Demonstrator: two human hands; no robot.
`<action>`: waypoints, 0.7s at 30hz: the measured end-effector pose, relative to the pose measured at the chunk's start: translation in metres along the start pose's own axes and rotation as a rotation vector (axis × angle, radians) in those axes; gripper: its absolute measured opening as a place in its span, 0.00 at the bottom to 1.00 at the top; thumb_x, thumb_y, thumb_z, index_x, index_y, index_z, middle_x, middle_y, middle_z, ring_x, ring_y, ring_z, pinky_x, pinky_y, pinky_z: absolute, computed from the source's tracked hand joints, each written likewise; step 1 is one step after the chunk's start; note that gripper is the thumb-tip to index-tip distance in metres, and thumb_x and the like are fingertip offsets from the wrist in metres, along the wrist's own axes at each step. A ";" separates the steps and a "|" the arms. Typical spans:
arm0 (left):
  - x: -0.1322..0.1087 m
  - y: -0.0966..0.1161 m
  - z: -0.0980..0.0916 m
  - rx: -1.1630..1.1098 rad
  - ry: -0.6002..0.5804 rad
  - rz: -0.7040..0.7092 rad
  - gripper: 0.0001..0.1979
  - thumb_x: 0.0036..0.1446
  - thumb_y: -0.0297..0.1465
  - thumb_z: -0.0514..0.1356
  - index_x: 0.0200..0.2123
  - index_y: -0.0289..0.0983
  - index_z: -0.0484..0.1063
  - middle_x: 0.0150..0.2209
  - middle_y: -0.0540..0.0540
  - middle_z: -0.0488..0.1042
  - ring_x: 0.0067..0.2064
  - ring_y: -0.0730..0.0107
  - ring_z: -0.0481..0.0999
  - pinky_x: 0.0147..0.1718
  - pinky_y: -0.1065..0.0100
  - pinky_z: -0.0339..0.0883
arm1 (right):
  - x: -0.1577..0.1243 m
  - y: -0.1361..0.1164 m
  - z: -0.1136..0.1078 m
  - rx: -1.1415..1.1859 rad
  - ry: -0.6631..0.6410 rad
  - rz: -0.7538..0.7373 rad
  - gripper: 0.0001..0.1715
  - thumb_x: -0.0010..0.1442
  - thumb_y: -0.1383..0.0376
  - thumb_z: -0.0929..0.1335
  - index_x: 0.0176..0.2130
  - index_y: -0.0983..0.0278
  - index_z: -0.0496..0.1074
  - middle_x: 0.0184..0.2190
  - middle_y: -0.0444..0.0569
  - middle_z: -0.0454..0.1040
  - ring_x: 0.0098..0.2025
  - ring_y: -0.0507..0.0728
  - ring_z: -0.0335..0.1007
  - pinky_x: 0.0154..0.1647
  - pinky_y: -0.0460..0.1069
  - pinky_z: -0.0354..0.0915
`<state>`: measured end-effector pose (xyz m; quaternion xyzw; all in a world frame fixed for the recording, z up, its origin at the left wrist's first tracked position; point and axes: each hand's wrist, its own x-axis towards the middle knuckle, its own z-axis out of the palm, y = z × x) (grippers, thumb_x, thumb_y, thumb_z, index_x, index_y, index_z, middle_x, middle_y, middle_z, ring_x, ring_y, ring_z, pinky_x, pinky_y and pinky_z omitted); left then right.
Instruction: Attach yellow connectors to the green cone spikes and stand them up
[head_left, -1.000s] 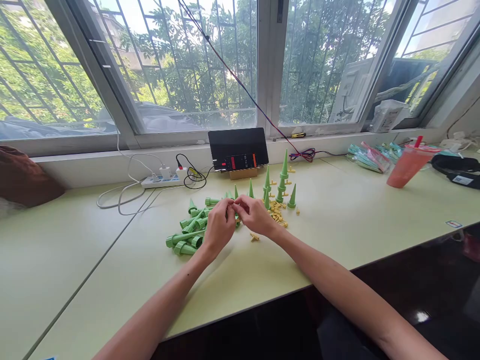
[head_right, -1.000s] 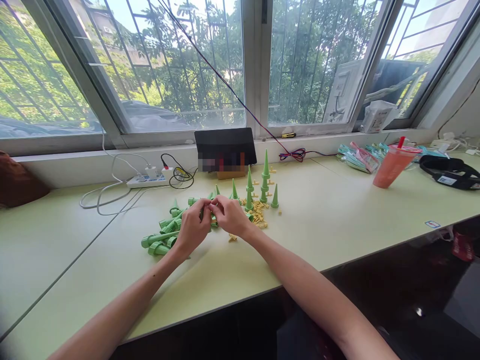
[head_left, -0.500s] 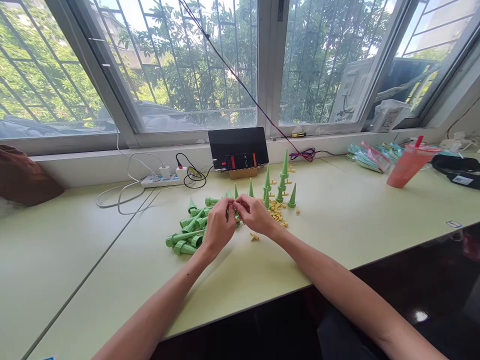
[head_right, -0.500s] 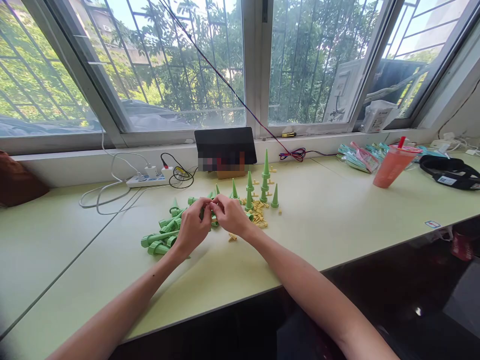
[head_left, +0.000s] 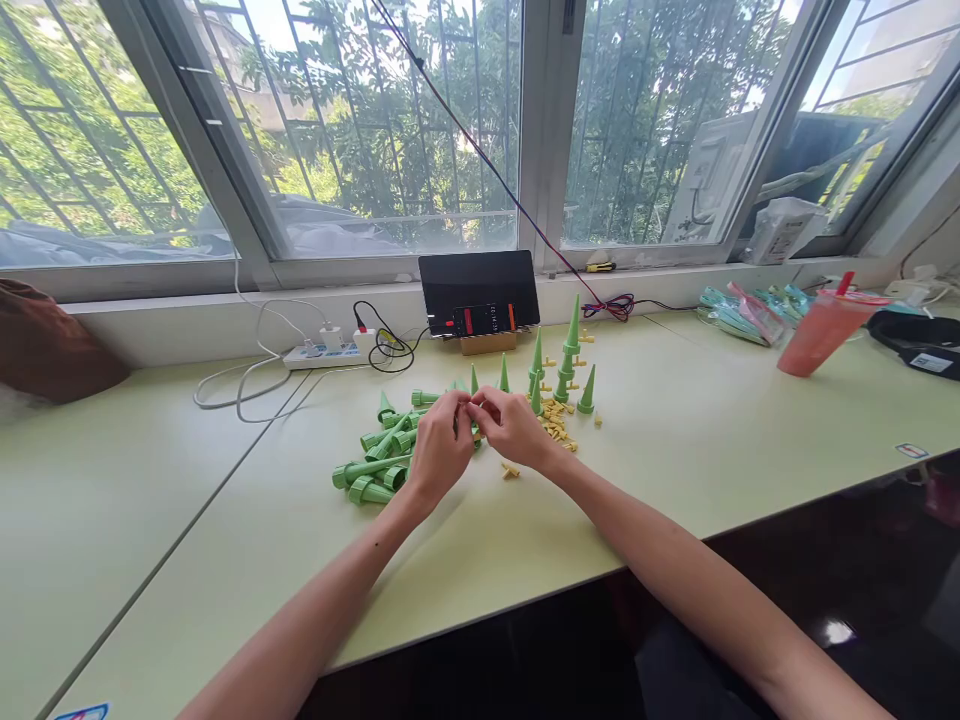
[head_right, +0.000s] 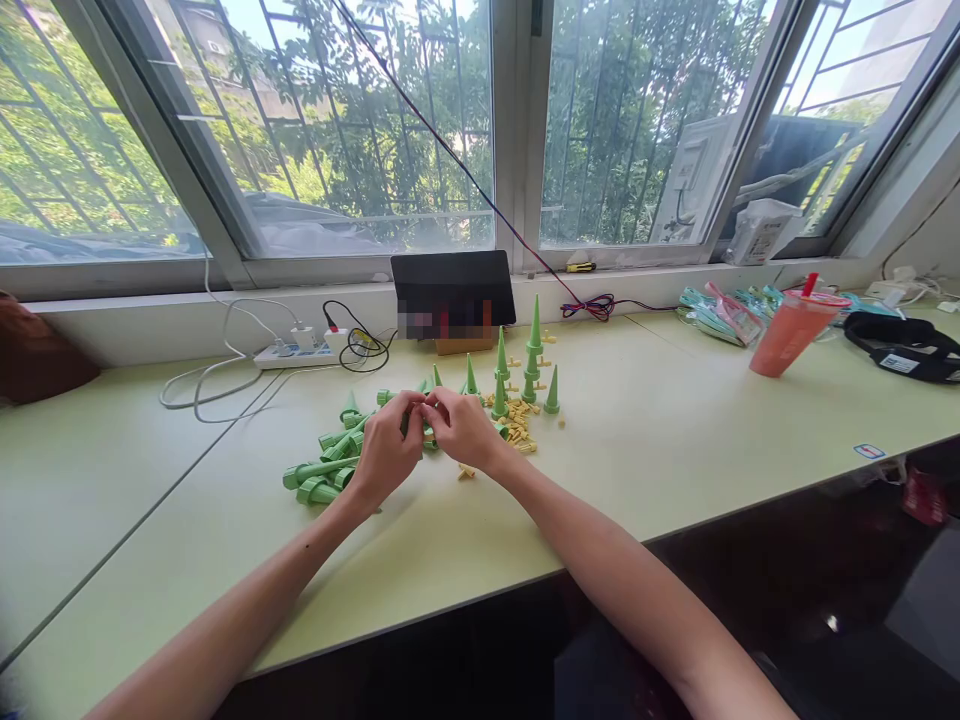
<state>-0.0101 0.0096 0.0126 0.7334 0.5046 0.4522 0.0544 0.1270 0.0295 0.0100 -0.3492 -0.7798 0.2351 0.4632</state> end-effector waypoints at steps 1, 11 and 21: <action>0.000 0.000 0.000 0.001 -0.001 0.004 0.09 0.61 0.28 0.49 0.37 0.38 0.68 0.33 0.47 0.74 0.32 0.67 0.70 0.34 0.68 0.61 | 0.000 0.000 0.000 0.000 0.002 -0.003 0.12 0.65 0.61 0.61 0.33 0.64 0.68 0.22 0.42 0.67 0.23 0.50 0.58 0.26 0.45 0.53; -0.001 -0.001 -0.001 0.012 0.005 -0.011 0.09 0.62 0.28 0.48 0.37 0.38 0.68 0.32 0.47 0.74 0.31 0.68 0.70 0.33 0.69 0.61 | -0.001 0.000 0.000 -0.014 -0.017 -0.034 0.10 0.64 0.62 0.62 0.35 0.64 0.68 0.21 0.41 0.65 0.23 0.49 0.57 0.26 0.45 0.53; 0.000 0.001 -0.001 0.008 0.014 -0.017 0.10 0.63 0.28 0.47 0.36 0.38 0.67 0.32 0.47 0.74 0.31 0.69 0.70 0.32 0.70 0.60 | 0.000 0.001 0.000 -0.003 -0.023 -0.036 0.10 0.64 0.63 0.61 0.34 0.64 0.68 0.21 0.41 0.64 0.23 0.49 0.55 0.26 0.45 0.52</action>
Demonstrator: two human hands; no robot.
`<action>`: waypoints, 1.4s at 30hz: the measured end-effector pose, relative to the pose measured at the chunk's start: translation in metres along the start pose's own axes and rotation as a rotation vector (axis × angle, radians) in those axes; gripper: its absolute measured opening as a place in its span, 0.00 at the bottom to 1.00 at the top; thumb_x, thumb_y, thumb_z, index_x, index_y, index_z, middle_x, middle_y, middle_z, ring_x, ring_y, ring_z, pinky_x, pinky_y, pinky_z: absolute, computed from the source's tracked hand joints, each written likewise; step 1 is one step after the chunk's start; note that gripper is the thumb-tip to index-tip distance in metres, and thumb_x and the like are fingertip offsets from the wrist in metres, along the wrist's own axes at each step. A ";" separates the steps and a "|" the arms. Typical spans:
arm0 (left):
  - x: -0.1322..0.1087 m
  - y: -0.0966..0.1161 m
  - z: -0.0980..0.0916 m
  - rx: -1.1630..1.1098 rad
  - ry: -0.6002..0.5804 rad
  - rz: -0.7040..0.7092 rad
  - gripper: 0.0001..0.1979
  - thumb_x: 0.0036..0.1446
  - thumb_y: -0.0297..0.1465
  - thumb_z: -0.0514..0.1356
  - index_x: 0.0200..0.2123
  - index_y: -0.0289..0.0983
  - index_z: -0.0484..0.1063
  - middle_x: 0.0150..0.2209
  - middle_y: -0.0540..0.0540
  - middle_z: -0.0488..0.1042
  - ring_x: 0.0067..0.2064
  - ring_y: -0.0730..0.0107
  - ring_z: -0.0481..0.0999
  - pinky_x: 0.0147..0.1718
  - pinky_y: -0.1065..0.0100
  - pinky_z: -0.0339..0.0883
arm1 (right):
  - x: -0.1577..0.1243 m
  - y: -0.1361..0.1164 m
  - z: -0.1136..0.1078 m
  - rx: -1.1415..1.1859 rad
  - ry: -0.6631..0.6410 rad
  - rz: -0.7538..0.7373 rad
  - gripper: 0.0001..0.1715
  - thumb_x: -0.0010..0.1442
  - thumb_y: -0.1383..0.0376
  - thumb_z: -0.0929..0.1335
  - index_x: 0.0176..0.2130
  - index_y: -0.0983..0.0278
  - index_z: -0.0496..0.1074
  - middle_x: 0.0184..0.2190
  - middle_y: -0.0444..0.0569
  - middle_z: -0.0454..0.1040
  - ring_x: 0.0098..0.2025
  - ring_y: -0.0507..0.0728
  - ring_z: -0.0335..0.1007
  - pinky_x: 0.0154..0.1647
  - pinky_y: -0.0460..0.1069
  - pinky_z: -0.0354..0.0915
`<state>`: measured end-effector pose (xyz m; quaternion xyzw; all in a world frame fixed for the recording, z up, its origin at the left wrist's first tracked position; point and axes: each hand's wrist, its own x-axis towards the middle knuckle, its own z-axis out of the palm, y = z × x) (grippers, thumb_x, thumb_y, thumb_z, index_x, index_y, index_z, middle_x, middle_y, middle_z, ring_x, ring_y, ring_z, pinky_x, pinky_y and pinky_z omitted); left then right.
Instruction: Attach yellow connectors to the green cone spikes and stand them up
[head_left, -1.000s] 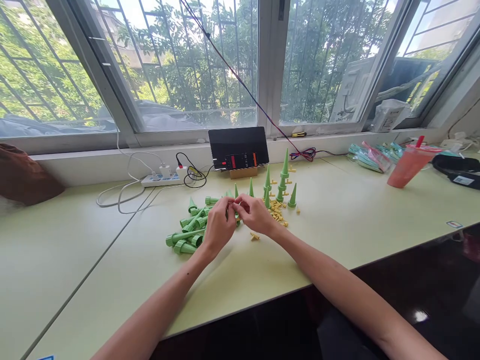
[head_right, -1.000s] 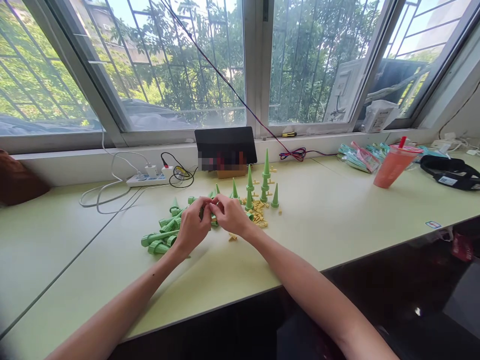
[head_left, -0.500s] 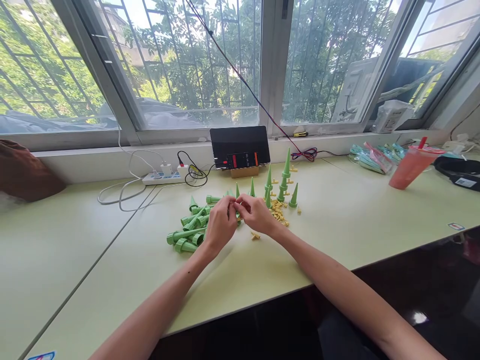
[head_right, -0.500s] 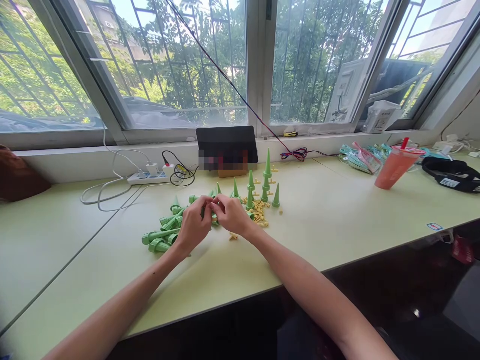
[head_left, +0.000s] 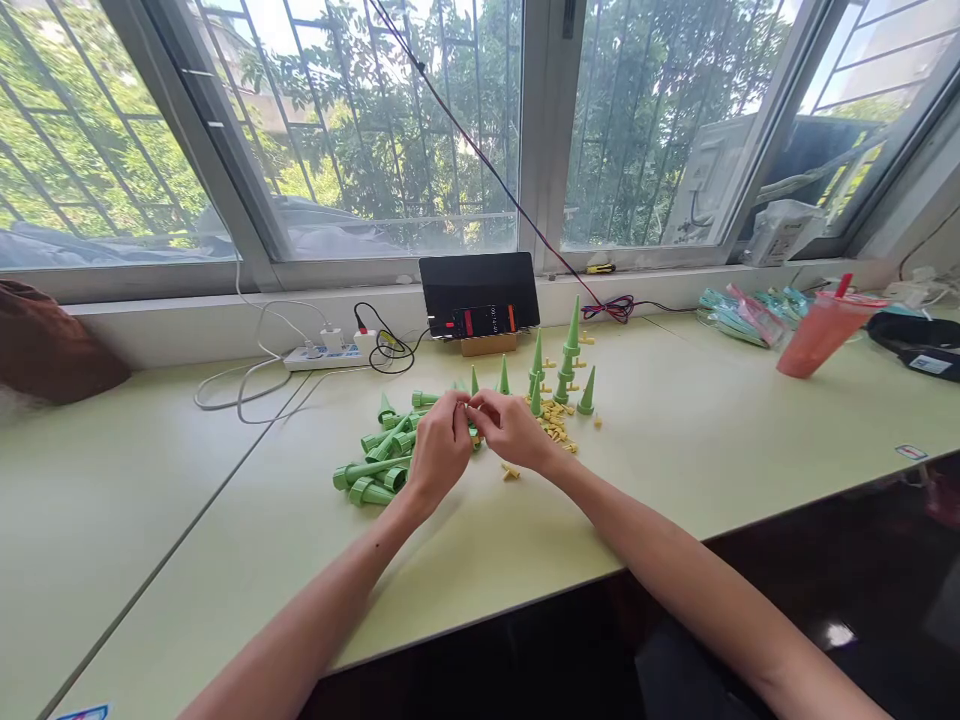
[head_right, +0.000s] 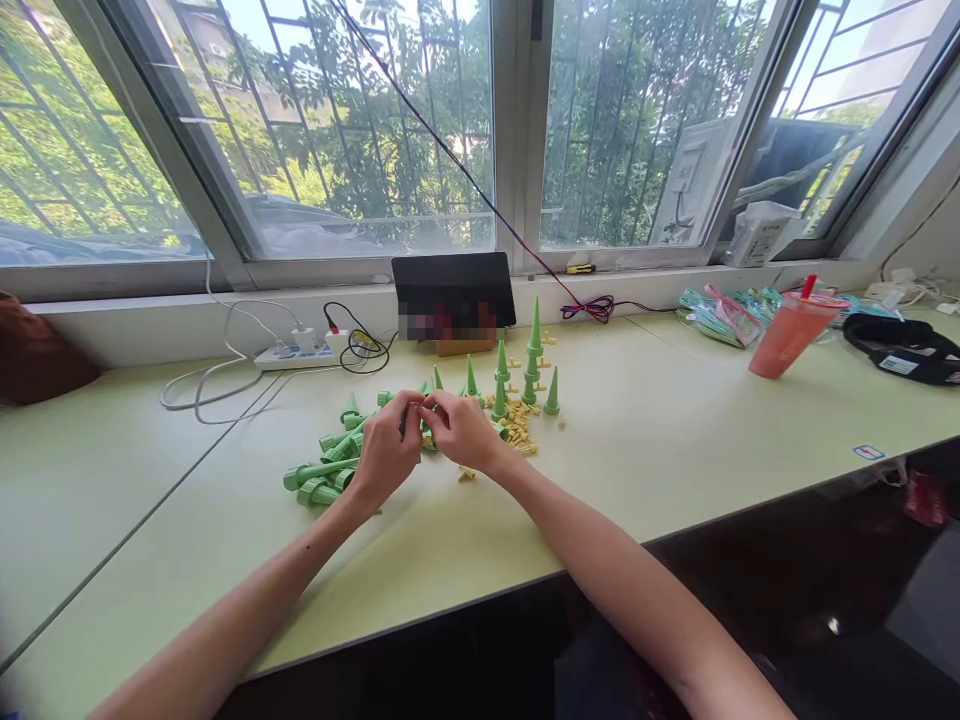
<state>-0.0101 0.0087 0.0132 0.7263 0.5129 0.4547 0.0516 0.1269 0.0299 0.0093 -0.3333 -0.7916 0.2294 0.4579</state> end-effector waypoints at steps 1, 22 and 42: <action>0.000 0.000 0.000 -0.001 0.000 -0.001 0.09 0.63 0.28 0.47 0.36 0.38 0.67 0.32 0.47 0.74 0.31 0.69 0.70 0.31 0.70 0.60 | 0.000 0.000 0.000 -0.002 0.001 0.003 0.11 0.64 0.63 0.61 0.34 0.64 0.68 0.21 0.41 0.64 0.23 0.49 0.54 0.26 0.45 0.52; 0.000 0.000 0.000 -0.011 0.005 -0.004 0.09 0.62 0.28 0.48 0.36 0.38 0.67 0.31 0.48 0.73 0.29 0.70 0.69 0.31 0.69 0.59 | 0.000 -0.001 0.001 0.006 0.014 0.009 0.14 0.65 0.61 0.61 0.32 0.65 0.69 0.23 0.43 0.66 0.24 0.49 0.56 0.26 0.45 0.52; -0.001 -0.002 0.001 0.008 -0.020 0.018 0.10 0.62 0.28 0.48 0.36 0.38 0.68 0.30 0.48 0.73 0.29 0.69 0.68 0.31 0.68 0.60 | 0.000 0.003 0.002 -0.031 0.011 -0.003 0.15 0.65 0.62 0.60 0.30 0.65 0.67 0.22 0.42 0.64 0.24 0.49 0.54 0.26 0.45 0.51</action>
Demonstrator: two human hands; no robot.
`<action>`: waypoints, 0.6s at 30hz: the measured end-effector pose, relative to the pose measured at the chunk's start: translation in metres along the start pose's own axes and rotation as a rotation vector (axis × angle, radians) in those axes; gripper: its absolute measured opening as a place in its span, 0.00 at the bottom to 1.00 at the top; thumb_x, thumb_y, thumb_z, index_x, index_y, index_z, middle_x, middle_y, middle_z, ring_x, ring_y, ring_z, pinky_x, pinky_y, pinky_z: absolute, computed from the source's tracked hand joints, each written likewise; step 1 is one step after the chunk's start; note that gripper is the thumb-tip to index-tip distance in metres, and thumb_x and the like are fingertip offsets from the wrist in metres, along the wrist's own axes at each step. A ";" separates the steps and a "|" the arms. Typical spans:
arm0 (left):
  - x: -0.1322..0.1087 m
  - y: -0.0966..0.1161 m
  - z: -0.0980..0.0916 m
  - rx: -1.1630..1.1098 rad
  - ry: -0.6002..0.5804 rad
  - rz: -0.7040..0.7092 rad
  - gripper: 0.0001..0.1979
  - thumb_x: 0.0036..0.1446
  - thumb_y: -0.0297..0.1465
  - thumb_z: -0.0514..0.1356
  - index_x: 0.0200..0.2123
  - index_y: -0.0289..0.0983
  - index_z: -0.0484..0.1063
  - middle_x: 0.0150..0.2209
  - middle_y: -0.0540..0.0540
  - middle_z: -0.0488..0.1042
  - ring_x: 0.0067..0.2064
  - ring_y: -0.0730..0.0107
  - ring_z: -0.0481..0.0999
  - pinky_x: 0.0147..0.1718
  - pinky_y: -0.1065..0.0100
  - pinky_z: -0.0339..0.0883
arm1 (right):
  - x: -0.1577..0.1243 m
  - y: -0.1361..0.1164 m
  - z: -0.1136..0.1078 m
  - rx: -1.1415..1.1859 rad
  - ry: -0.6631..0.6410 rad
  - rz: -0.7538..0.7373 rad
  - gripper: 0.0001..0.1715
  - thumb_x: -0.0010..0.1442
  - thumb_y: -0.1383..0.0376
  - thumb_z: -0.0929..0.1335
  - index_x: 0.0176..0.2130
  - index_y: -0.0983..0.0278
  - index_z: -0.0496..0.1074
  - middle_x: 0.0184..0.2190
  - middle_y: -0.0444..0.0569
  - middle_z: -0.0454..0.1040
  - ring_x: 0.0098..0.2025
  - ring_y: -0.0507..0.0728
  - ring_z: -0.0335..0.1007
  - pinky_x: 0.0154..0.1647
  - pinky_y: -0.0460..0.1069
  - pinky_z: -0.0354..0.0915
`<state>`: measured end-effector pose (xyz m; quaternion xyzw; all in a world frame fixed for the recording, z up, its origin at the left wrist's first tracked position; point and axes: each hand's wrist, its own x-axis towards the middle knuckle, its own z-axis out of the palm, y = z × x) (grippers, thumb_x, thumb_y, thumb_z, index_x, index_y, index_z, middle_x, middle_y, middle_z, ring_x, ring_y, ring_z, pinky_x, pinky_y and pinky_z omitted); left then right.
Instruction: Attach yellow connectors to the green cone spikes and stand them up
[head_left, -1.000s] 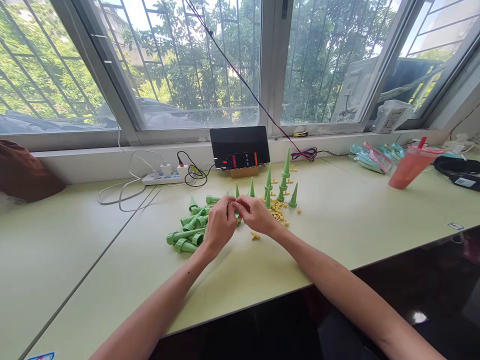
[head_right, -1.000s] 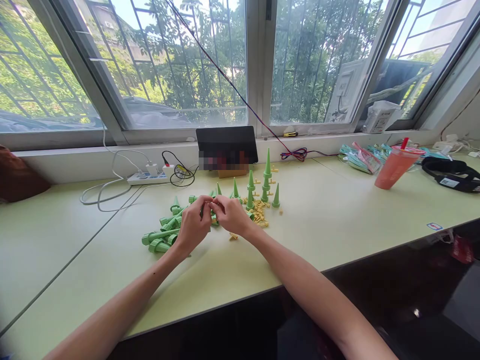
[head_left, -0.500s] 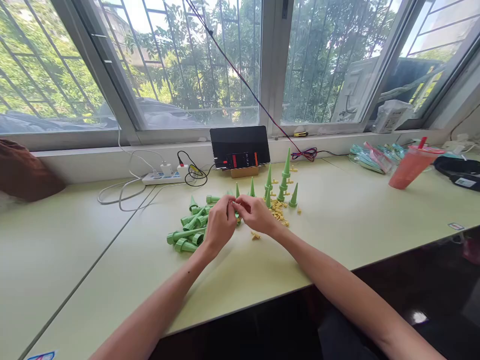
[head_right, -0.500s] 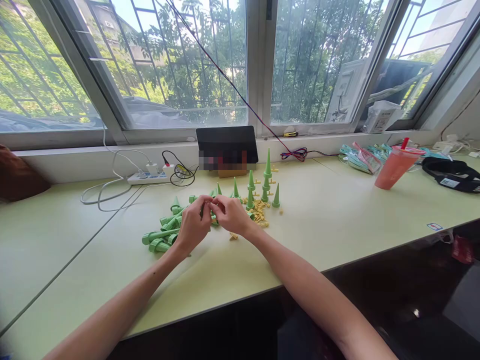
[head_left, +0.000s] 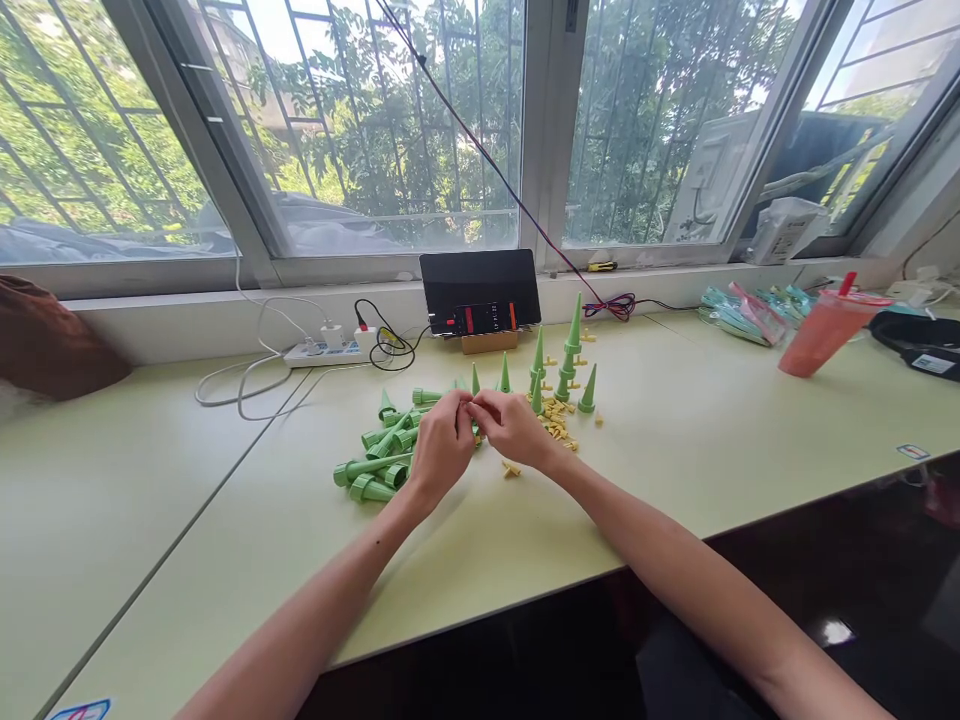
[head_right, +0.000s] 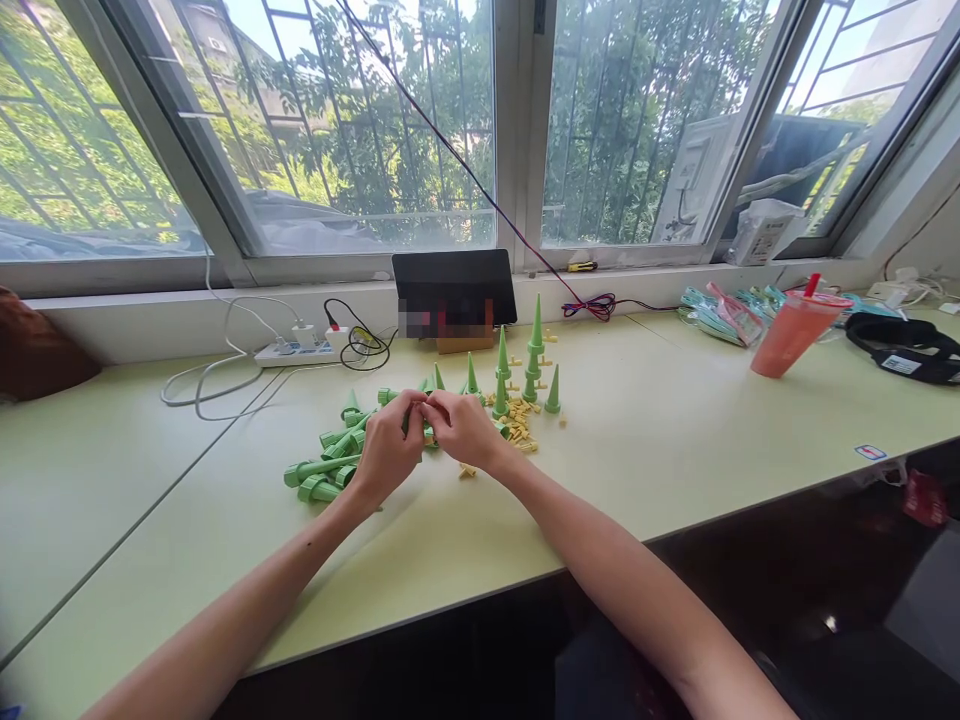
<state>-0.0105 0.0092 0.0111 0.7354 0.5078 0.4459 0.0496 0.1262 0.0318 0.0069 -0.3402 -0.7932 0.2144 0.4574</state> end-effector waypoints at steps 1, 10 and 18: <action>0.000 0.000 0.000 0.002 -0.008 0.002 0.10 0.62 0.28 0.47 0.35 0.38 0.68 0.30 0.48 0.72 0.29 0.69 0.68 0.31 0.68 0.60 | 0.000 0.000 0.000 -0.002 0.000 -0.002 0.15 0.65 0.62 0.60 0.29 0.65 0.67 0.22 0.42 0.64 0.24 0.49 0.54 0.26 0.45 0.51; 0.000 0.002 -0.001 0.026 -0.059 0.015 0.11 0.61 0.27 0.46 0.32 0.39 0.68 0.27 0.49 0.70 0.27 0.69 0.66 0.29 0.68 0.58 | -0.002 -0.001 0.000 -0.028 -0.014 -0.004 0.16 0.65 0.62 0.60 0.27 0.64 0.65 0.22 0.43 0.65 0.23 0.49 0.54 0.26 0.45 0.50; -0.001 0.003 -0.001 0.002 -0.040 0.026 0.11 0.62 0.26 0.46 0.34 0.38 0.68 0.30 0.48 0.72 0.30 0.69 0.68 0.32 0.68 0.60 | -0.001 -0.004 -0.003 0.015 -0.015 -0.001 0.16 0.65 0.62 0.60 0.27 0.64 0.64 0.21 0.42 0.64 0.23 0.49 0.53 0.26 0.45 0.51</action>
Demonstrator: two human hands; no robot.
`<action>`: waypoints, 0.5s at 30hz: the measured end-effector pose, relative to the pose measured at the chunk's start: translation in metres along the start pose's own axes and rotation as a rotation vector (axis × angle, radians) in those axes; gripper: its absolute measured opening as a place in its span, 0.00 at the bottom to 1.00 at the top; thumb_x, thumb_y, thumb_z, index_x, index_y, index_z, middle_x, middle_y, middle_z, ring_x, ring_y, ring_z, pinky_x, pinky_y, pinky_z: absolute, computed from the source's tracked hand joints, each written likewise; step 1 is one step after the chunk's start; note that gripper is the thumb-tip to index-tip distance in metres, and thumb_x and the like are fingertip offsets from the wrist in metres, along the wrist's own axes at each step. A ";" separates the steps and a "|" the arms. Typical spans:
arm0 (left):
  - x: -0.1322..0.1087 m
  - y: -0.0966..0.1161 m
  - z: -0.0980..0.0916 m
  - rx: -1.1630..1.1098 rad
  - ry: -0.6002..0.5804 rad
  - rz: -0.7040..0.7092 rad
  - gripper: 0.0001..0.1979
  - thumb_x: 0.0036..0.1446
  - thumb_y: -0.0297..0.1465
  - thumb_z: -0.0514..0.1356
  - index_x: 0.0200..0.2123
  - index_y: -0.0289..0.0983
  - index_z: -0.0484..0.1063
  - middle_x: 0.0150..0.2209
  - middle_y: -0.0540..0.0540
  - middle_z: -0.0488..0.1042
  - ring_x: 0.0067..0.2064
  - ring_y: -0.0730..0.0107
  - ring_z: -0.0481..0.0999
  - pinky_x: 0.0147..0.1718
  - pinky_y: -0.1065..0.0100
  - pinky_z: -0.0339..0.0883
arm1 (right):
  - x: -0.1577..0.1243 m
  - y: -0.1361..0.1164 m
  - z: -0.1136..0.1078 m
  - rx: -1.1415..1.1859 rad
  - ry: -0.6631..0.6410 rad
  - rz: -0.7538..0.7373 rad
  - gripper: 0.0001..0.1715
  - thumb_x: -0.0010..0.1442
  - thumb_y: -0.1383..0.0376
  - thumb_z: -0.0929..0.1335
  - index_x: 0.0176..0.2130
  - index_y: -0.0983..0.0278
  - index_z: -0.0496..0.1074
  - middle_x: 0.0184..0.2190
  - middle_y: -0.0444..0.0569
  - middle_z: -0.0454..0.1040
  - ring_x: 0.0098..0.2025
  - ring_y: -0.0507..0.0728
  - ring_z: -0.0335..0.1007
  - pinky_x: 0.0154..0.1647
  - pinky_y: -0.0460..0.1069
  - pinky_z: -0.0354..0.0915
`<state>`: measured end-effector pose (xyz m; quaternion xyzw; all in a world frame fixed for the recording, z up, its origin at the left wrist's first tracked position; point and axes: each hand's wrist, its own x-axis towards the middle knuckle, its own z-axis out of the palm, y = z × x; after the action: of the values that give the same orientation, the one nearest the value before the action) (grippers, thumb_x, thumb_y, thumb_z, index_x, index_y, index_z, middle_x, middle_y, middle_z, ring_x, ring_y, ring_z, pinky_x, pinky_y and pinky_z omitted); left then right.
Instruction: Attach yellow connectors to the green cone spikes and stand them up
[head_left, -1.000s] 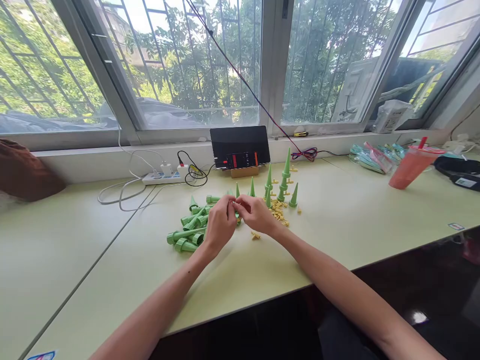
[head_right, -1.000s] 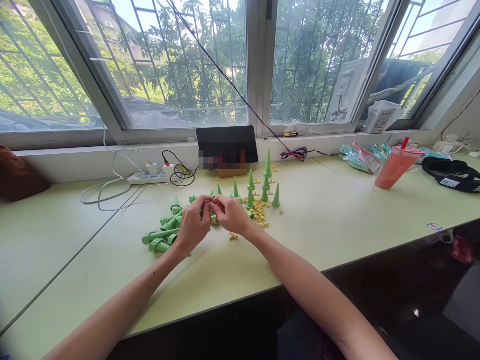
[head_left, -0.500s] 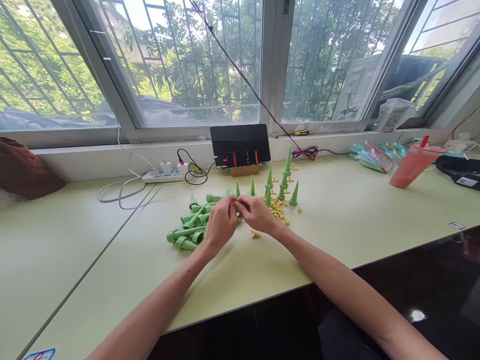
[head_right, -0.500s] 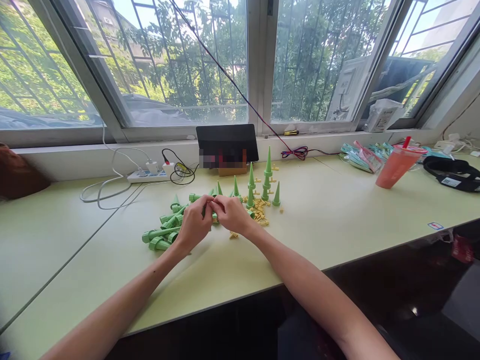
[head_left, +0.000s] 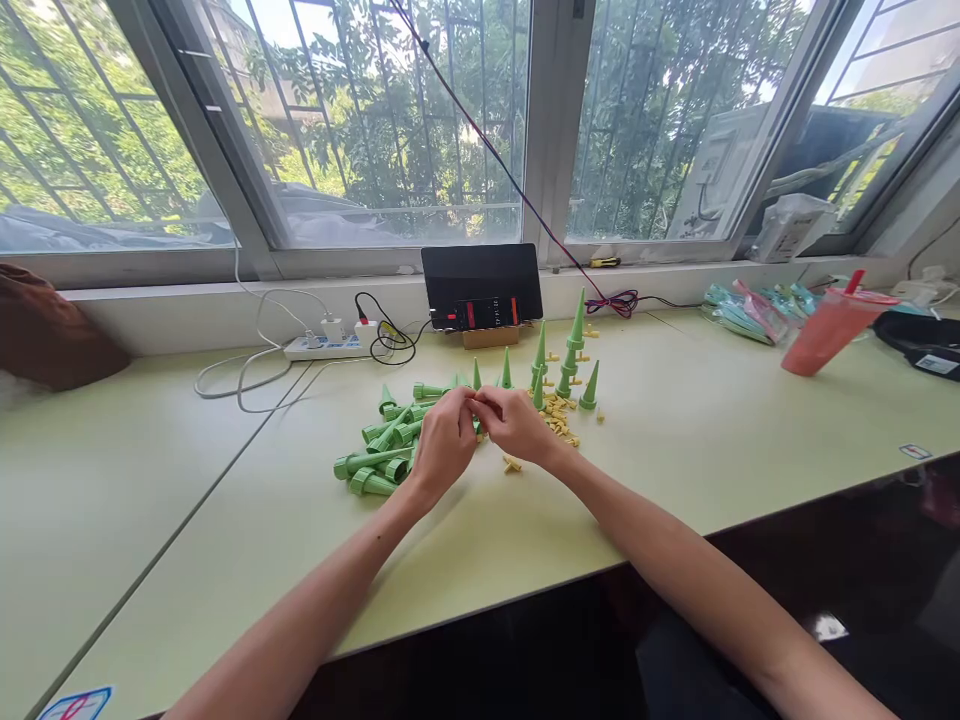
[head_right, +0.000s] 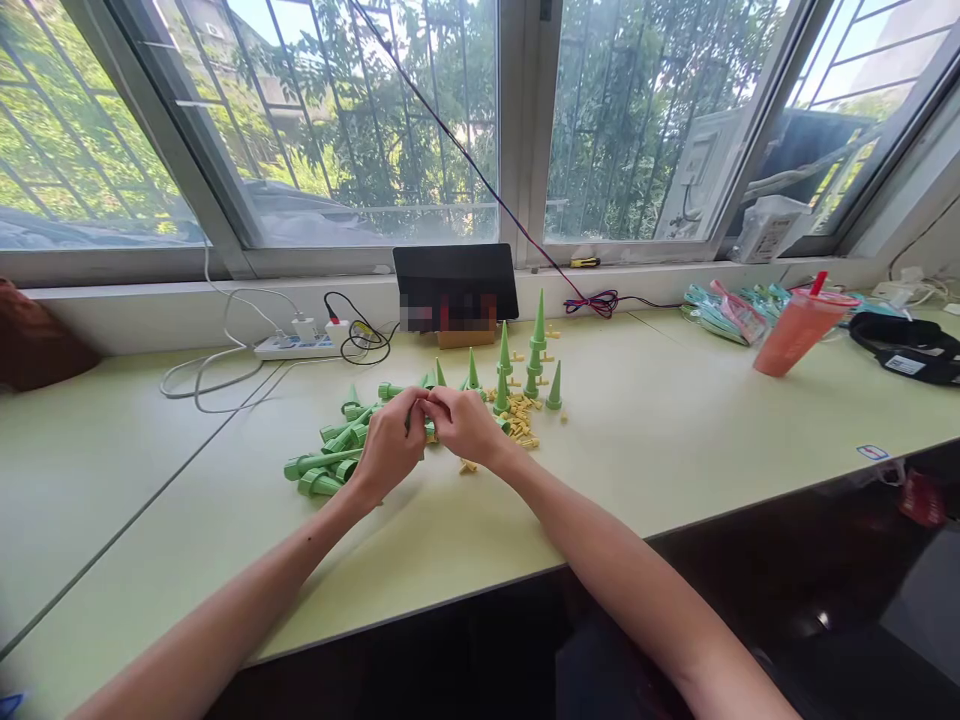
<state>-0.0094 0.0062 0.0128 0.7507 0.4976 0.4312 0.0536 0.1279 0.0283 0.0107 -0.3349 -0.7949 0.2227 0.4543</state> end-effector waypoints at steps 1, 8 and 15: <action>0.000 0.001 0.000 -0.006 0.006 0.004 0.11 0.62 0.26 0.46 0.34 0.38 0.68 0.30 0.48 0.72 0.31 0.69 0.69 0.32 0.68 0.61 | 0.000 0.000 0.000 0.001 -0.001 0.005 0.16 0.65 0.61 0.60 0.27 0.64 0.64 0.21 0.42 0.64 0.23 0.49 0.53 0.26 0.45 0.51; 0.000 0.003 0.000 -0.025 0.044 0.004 0.11 0.63 0.28 0.46 0.37 0.38 0.69 0.33 0.47 0.74 0.33 0.68 0.71 0.35 0.68 0.63 | 0.001 0.000 0.001 0.000 0.001 0.036 0.19 0.66 0.60 0.59 0.25 0.63 0.60 0.19 0.42 0.63 0.23 0.50 0.54 0.26 0.46 0.51; 0.001 0.000 0.003 -0.025 0.062 -0.005 0.11 0.64 0.29 0.46 0.38 0.38 0.68 0.35 0.46 0.74 0.34 0.67 0.72 0.36 0.67 0.63 | 0.001 0.001 0.000 -0.019 -0.003 0.050 0.20 0.67 0.59 0.58 0.24 0.63 0.59 0.18 0.42 0.63 0.22 0.50 0.55 0.25 0.46 0.50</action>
<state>-0.0078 0.0080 0.0114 0.7351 0.4956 0.4602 0.0484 0.1272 0.0297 0.0110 -0.3586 -0.7890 0.2269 0.4443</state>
